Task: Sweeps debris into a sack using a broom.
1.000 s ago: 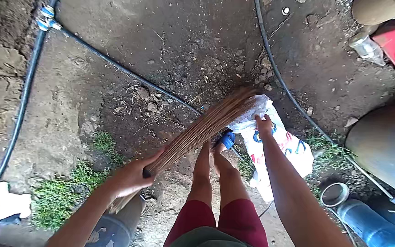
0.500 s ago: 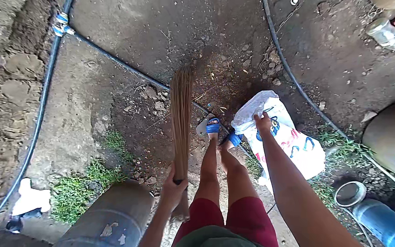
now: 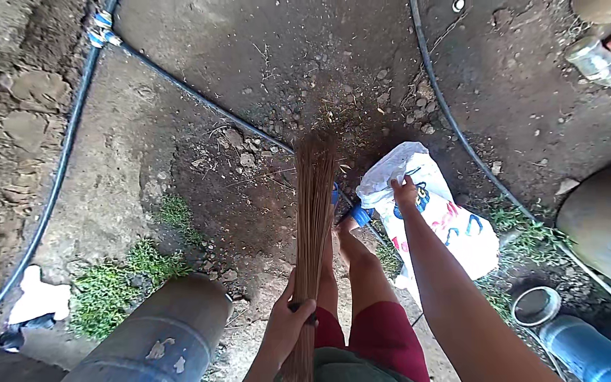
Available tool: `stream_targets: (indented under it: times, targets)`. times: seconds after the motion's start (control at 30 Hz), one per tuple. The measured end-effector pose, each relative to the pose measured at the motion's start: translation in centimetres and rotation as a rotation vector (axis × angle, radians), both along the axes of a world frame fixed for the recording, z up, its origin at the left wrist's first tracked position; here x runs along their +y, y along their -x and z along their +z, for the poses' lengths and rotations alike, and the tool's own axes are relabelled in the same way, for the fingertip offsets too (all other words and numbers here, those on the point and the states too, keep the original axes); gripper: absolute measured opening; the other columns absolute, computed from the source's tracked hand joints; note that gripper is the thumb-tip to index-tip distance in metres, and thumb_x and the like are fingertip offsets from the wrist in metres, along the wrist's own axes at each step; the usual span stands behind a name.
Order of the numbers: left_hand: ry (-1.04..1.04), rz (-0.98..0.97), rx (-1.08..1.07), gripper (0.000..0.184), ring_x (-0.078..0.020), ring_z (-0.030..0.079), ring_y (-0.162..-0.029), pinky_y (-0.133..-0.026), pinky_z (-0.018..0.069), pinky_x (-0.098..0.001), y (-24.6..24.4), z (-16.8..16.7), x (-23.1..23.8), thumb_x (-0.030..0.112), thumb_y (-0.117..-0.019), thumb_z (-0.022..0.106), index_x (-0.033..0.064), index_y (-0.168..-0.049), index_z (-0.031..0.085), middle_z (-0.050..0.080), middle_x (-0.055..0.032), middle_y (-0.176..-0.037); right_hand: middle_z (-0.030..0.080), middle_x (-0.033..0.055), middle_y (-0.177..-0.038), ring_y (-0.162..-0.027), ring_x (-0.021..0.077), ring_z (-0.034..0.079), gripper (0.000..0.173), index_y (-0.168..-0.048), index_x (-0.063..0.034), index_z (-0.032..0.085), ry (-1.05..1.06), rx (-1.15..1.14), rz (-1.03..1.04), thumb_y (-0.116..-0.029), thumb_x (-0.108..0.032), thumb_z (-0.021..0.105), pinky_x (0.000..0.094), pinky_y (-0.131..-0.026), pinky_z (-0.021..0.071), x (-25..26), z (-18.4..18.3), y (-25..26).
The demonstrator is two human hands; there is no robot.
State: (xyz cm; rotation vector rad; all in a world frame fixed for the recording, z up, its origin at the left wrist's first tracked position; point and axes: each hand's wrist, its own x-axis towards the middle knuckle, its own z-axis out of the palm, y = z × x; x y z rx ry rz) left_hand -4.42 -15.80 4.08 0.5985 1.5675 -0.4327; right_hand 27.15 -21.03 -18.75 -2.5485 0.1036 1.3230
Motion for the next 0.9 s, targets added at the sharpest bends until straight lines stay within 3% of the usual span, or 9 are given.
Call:
stream_targets:
  times: [0.1,0.2,0.33,0.5,0.67,0.9]
  targets:
    - [-0.050,-0.008,0.002,0.085,-0.0164,0.071,-0.068,-0.067,0.0622,-0.0340,1.3,3.2,-1.5,0.004,-0.0928,0.061,0.0077,-0.163,0.015,0.071,-0.0126,-0.094,0.059,0.0356,-0.133,-0.127,0.0517,0.056,0.050,-0.151,-0.0015,0.044,0.006,0.007,0.012,-0.1068,-0.023,0.056,0.0631,-0.106,0.0415,-0.5,-0.3,0.1]
    - [-0.076,0.044,-0.031,0.083,-0.0176,0.072,-0.071,-0.069,0.0627,-0.0356,0.0,2.4,-3.6,0.005,-0.0946,0.061,0.0058,-0.163,0.014,0.070,-0.0146,-0.100,0.057,0.0353,-0.135,-0.130,0.0512,0.054,0.051,-0.152,-0.0023,0.043,0.015,0.023,0.019,-0.1070,-0.022,0.056,0.0628,-0.108,0.0398,-0.3,0.3,0.3]
    - [0.047,0.098,-0.052,0.076,-0.0221,0.070,-0.063,-0.057,0.0610,-0.0365,-2.7,0.2,-3.1,0.005,-0.1007,0.057,0.0116,-0.164,0.015,0.069,-0.0157,-0.091,0.058,0.0348,-0.135,-0.130,0.0504,0.054,0.051,-0.152,-0.0025,0.043,0.012,0.039,0.022,-0.1072,-0.022,0.055,0.0615,-0.109,0.0403,-0.9,0.5,0.8]
    - [0.016,0.197,-0.053,0.078,-0.0196,0.072,-0.063,-0.057,0.0622,-0.0341,-1.0,4.0,-4.6,0.002,-0.0978,0.053,0.0101,-0.164,0.012,0.070,-0.0107,-0.085,0.059,0.0346,-0.133,-0.125,0.0505,0.058,0.050,-0.152,-0.0029,0.044,-0.035,0.061,0.019,-0.1075,-0.022,0.055,0.0631,-0.105,0.0436,-2.2,-0.6,1.1]
    - [0.140,0.329,-0.112,0.063,-0.0233,0.070,-0.062,-0.050,0.0584,-0.0334,-3.9,1.8,-3.7,0.009,-0.1032,0.042,0.0121,-0.162,0.019,0.067,-0.0156,-0.083,0.059,0.0346,-0.133,-0.127,0.0501,0.057,0.049,-0.150,-0.0019,0.045,-0.023,0.064,0.048,-0.1072,-0.022,0.055,0.0628,-0.106,0.0424,-2.2,-0.8,0.8]
    - [0.051,0.006,-0.047,0.078,-0.0182,0.072,-0.066,-0.062,0.0628,-0.0343,1.0,7.6,-0.4,0.006,-0.0957,0.053,0.0094,-0.163,0.013,0.071,-0.0070,-0.083,0.058,0.0359,-0.133,-0.127,0.0515,0.056,0.049,-0.150,0.0004,0.045,-0.069,0.081,0.054,-0.1072,-0.022,0.055,0.0633,-0.107,0.0417,-2.8,-1.2,0.3]
